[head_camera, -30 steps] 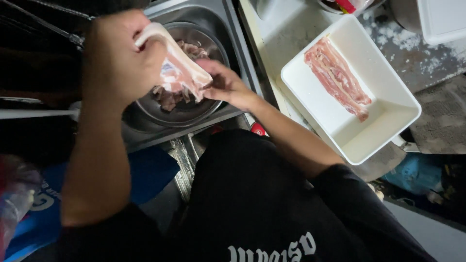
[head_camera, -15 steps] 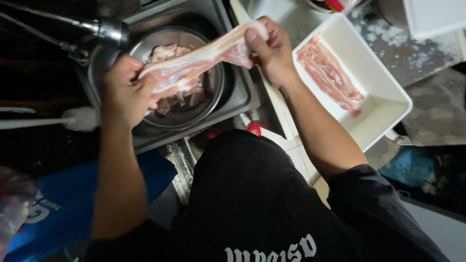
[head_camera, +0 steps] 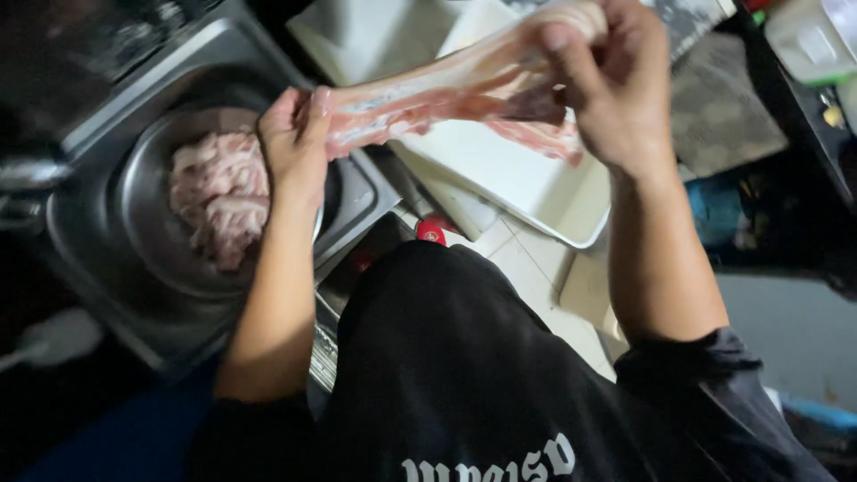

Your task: Washing meat in a bowl, seasoning it, and then neatly arranging long slices of meat into a plastic tray.

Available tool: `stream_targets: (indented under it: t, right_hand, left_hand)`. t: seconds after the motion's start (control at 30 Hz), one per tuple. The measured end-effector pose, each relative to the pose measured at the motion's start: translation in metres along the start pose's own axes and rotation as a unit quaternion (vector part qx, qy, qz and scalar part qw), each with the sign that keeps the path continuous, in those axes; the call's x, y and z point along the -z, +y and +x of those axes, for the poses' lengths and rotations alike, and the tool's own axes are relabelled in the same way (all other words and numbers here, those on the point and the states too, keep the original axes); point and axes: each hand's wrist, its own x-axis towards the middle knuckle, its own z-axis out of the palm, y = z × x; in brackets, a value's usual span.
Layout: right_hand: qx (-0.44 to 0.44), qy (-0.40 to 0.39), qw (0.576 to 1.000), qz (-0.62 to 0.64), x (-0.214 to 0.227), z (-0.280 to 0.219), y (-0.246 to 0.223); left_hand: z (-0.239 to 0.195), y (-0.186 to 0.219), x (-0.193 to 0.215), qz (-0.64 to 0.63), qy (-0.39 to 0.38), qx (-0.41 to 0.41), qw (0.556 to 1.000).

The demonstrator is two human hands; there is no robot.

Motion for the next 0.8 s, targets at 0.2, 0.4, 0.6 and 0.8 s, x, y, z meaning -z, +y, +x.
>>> stream_targets:
  t: [0.2,0.4,0.6,0.8]
  right_hand:
    - [-0.092,0.111,0.982,0.123,0.054,-0.04,0.012]
    - [-0.217,0.197,0.942,0.165,0.083,-0.047,0.09]
    - [-0.156,0.196,0.933,-0.256,0.086,-0.075,0.233]
    - [-0.129,0.048,0.968,-0.209,0.038,-0.059,0.229]
  left_hand:
    - [0.025,0.017,-0.098,-0.009,0.005,-0.035,0.999]
    - [0.075,-0.006,-0.167,0.06,-0.093,-0.059,0.992]
    - [0.103,-0.056,-0.163,0.597,-0.061,-0.249,0.76]
    - [0.056,-0.05,-0.104,0.54,-0.018,-0.147,0.829]
